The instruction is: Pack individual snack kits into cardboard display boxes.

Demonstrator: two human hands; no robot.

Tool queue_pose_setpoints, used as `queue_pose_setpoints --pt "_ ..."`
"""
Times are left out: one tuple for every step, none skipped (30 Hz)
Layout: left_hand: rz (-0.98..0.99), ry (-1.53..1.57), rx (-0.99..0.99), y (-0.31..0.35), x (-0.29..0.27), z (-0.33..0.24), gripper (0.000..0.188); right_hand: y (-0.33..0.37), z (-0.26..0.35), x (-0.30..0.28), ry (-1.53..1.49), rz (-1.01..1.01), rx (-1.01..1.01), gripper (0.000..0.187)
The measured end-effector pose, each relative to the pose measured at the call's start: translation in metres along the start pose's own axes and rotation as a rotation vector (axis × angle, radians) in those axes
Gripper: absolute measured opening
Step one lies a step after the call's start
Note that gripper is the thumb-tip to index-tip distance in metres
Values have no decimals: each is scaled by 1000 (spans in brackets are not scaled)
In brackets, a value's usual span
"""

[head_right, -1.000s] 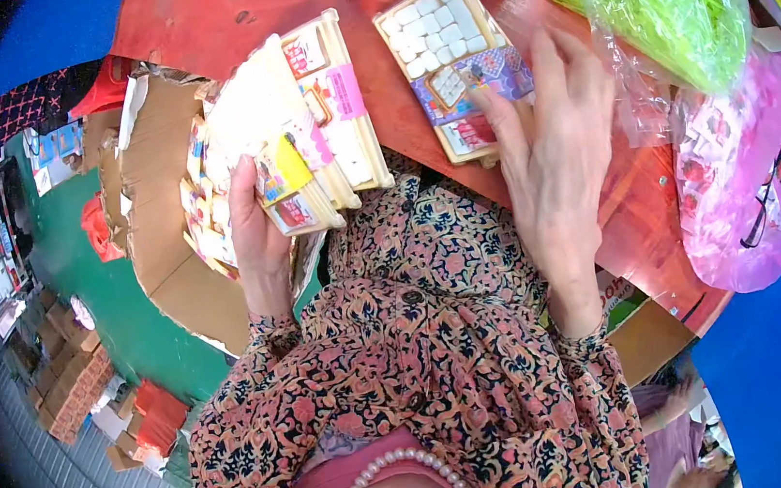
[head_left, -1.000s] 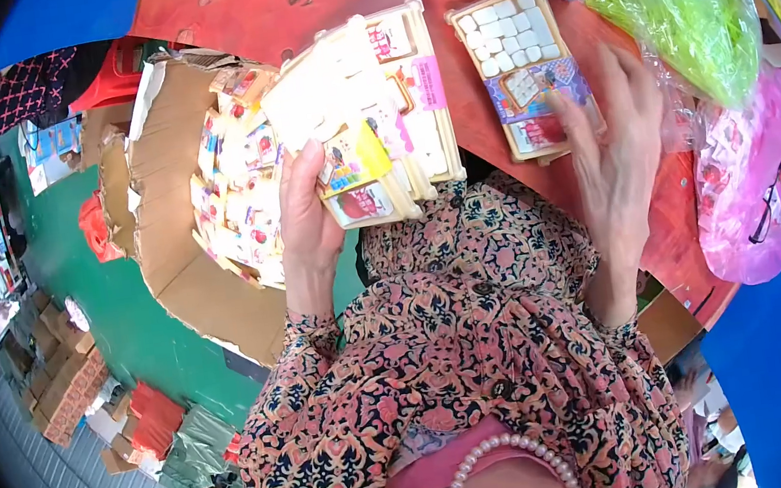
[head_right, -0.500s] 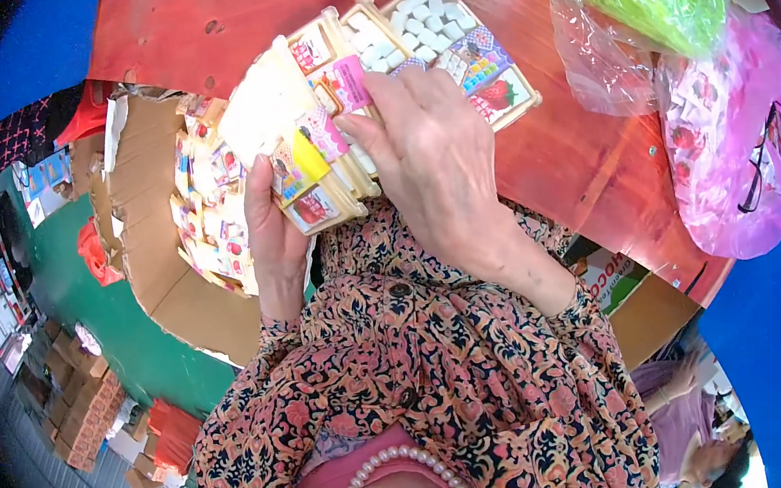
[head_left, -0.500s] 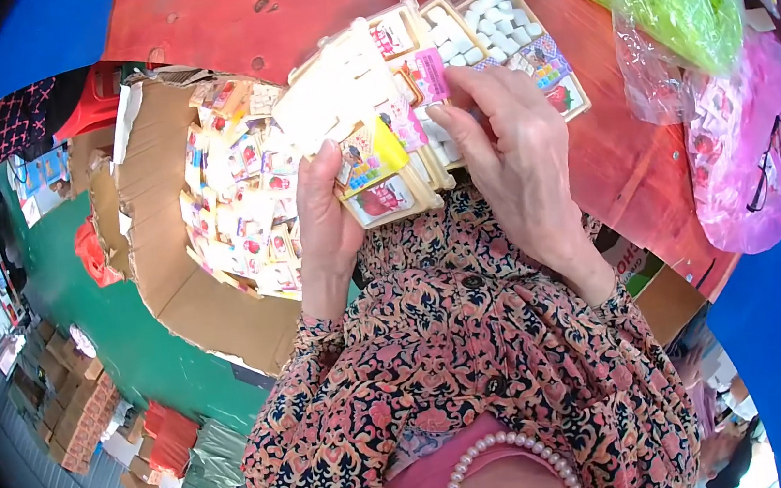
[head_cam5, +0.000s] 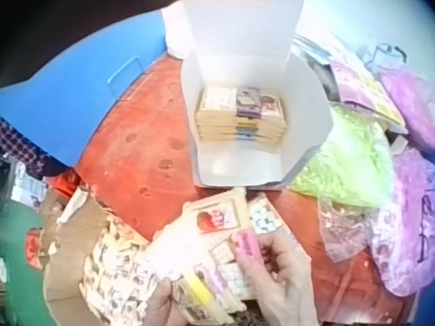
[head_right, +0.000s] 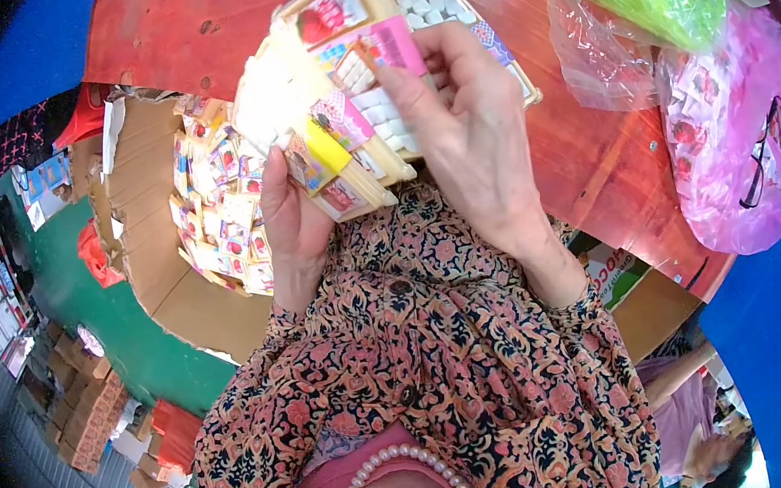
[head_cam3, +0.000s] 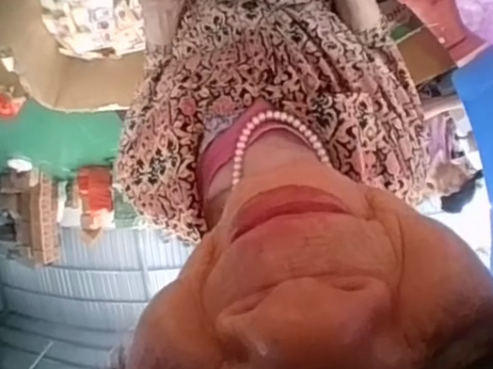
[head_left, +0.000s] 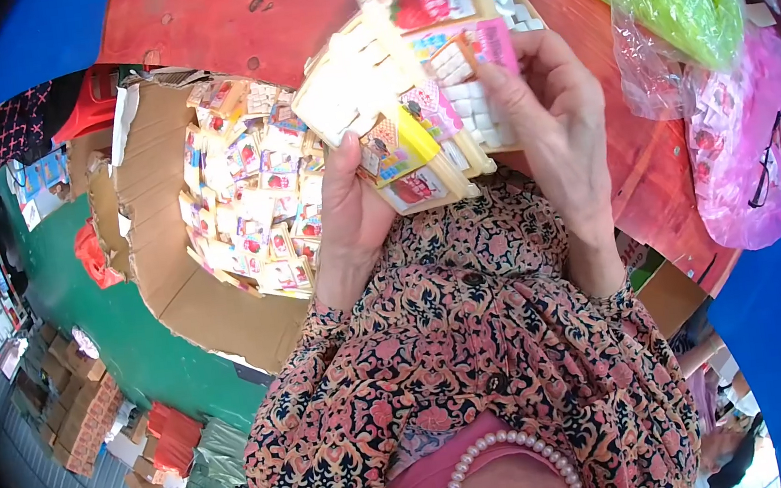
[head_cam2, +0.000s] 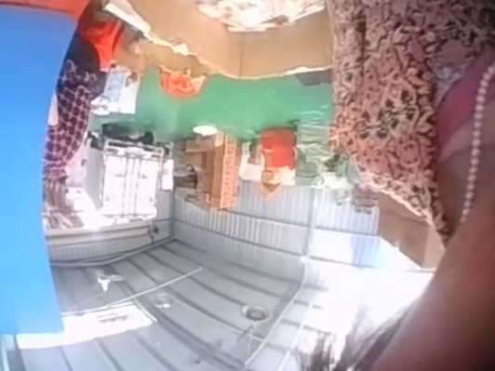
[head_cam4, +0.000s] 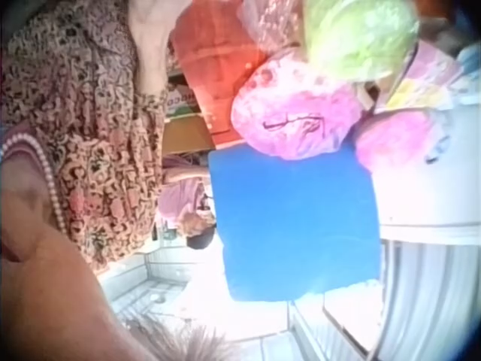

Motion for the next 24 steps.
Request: queue_pose_setpoints --pt "2 1 -3 0 0 1 59 -1 1 -5 -40 -12 13 20" --pt "24 13 -4 0 0 0 58 -2 3 -9 -96 -25 30 21" --pt "47 26 -5 0 0 0 57 -2 5 -13 -94 -31 29 21" --pt "50 30 -8 0 -1 1 57 -3 4 -16 -90 -5 57 22" --pt "40 54 2 0 -3 1 57 -4 2 -18 -86 20 84 24" --pt "31 78 11 1 -5 1 56 -4 2 -20 -69 20 87 24" --pt "35 81 9 1 -6 1 56 -4 3 -23 -67 15 85 24" --pt "6 90 7 2 -8 2 55 -3 3 -24 -52 30 98 24" --pt "-22 98 5 1 -10 3 54 -2 4 -26 -36 44 111 25" --pt "-22 99 6 2 -13 2 54 0 8 -29 -35 44 110 25" --pt "20 143 -15 1 -14 2 54 2 19 -34 93 46 16 25" --pt "62 186 -36 1 -15 3 53 5 28 -36 220 48 -78 25" --pt "62 189 -38 0 -18 3 53 9 35 -41 324 -24 -175 25" --pt "125 329 -61 0 -16 3 53 13 45 -42 490 -52 -266 24" --pt "188 470 -83 0 -13 2 52 16 57 -42 656 -79 -358 24" --pt "186 471 -87 0 -12 2 52 14 66 -45 658 -80 -354 24" --pt "194 566 -112 0 -12 3 56 13 75 -41 760 -18 -411 24" --pt "201 661 -138 0 -11 3 60 13 83 -36 861 46 -468 24" --pt "203 664 -160 -2 -2 4 60 14 91 -42 869 28 -454 24" --pt "232 466 -114 -5 7 3 66 12 94 -42 953 60 -431 23" --pt "259 267 -68 -6 14 1 71 10 99 -42 1038 92 -406 23" --pt "217 162 -51 -7 14 0 80 7 109 -33 980 174 -286 19" --pt "218 169 -56 -8 12 0 80 3 110 -34 987 171 -281 19" --pt "276 163 -67 -10 11 0 75 -2 107 -30 1109 223 -339 18"
Point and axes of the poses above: each hand's wrist, its own y-axis away from the middle knuckle, its own x-axis out of the palm, z = x × y, the point moved 6 cm from there along -y, towards the middle knuckle, and after that the axes turned 11 degrees about x, right-handed, at the moved point
